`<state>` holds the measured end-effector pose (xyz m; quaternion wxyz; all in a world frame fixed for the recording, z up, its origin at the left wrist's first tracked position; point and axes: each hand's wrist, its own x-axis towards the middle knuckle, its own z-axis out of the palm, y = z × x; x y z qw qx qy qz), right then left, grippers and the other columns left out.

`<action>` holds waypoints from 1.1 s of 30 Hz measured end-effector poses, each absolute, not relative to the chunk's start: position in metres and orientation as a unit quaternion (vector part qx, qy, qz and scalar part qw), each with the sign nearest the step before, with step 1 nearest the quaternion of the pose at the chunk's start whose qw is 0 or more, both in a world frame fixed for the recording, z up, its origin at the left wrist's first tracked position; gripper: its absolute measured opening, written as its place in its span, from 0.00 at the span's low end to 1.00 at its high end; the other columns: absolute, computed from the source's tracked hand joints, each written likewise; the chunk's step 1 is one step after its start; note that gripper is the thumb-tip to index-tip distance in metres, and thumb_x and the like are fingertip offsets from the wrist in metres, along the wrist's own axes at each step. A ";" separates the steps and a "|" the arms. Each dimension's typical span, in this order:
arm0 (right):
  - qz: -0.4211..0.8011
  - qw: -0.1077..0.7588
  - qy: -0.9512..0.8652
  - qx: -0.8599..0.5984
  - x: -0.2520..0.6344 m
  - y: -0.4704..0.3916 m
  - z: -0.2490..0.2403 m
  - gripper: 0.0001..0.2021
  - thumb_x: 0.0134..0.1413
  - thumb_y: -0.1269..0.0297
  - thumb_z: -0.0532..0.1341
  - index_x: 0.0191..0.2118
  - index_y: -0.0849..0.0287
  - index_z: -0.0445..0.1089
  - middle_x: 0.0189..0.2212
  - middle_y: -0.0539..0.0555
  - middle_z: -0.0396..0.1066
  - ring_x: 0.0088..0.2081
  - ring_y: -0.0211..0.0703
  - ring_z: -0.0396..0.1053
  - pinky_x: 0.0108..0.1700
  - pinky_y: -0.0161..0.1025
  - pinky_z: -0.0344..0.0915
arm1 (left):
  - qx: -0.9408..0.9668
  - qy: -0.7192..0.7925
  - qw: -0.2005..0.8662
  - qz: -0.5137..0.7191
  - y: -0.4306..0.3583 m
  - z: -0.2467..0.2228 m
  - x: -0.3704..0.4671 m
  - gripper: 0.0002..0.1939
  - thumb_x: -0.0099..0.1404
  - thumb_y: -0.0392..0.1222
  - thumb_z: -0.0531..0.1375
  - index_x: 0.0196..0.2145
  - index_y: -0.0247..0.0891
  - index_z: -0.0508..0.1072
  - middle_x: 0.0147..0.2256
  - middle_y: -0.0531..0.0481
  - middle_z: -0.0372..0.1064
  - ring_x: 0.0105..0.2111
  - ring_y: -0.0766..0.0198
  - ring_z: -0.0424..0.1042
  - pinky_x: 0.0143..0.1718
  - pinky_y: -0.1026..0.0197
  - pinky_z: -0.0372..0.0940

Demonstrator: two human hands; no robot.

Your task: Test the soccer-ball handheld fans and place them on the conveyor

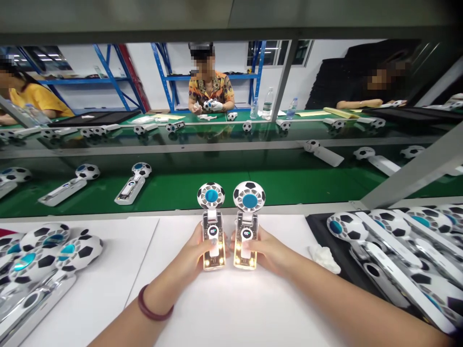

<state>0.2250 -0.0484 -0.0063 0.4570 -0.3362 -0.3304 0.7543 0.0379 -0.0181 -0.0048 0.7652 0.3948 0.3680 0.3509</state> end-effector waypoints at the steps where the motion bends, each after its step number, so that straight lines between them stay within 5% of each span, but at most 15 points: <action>1: 0.754 0.458 -0.335 -0.331 0.225 -0.049 -0.006 0.18 0.41 0.72 0.65 0.40 0.58 0.61 0.34 0.50 0.69 0.37 0.42 0.69 0.39 0.39 0.63 | 0.397 0.367 0.764 0.350 -0.018 -0.005 0.038 0.18 0.52 0.39 0.63 0.41 0.40 0.63 0.35 0.47 0.68 0.36 0.52 0.71 0.40 0.47 0.64; 10: 0.761 0.442 -0.391 -0.269 0.225 -0.048 -0.004 0.17 0.46 0.67 0.64 0.44 0.59 0.64 0.34 0.53 0.71 0.37 0.42 0.70 0.41 0.41 0.64 | 0.419 0.360 0.765 0.331 -0.019 -0.005 0.037 0.31 0.51 0.42 0.65 0.51 0.41 0.58 0.41 0.44 0.68 0.42 0.48 0.69 0.43 0.47 0.62; 15: 0.760 0.440 -0.395 -0.267 0.225 -0.048 -0.003 0.15 0.47 0.68 0.63 0.43 0.59 0.64 0.35 0.53 0.70 0.37 0.42 0.70 0.42 0.41 0.64 | 0.422 0.357 0.762 0.339 -0.020 -0.006 0.038 0.31 0.53 0.42 0.64 0.52 0.41 0.58 0.46 0.42 0.66 0.45 0.47 0.67 0.44 0.48 0.61; 33: 0.768 0.463 -0.343 -0.278 0.223 -0.050 -0.009 0.25 0.43 0.68 0.67 0.46 0.57 0.55 0.37 0.52 0.70 0.38 0.44 0.71 0.42 0.43 0.65 | 0.412 0.316 0.782 0.346 -0.018 -0.008 0.040 0.26 0.49 0.40 0.67 0.44 0.40 0.60 0.36 0.47 0.69 0.33 0.55 0.71 0.37 0.52 0.64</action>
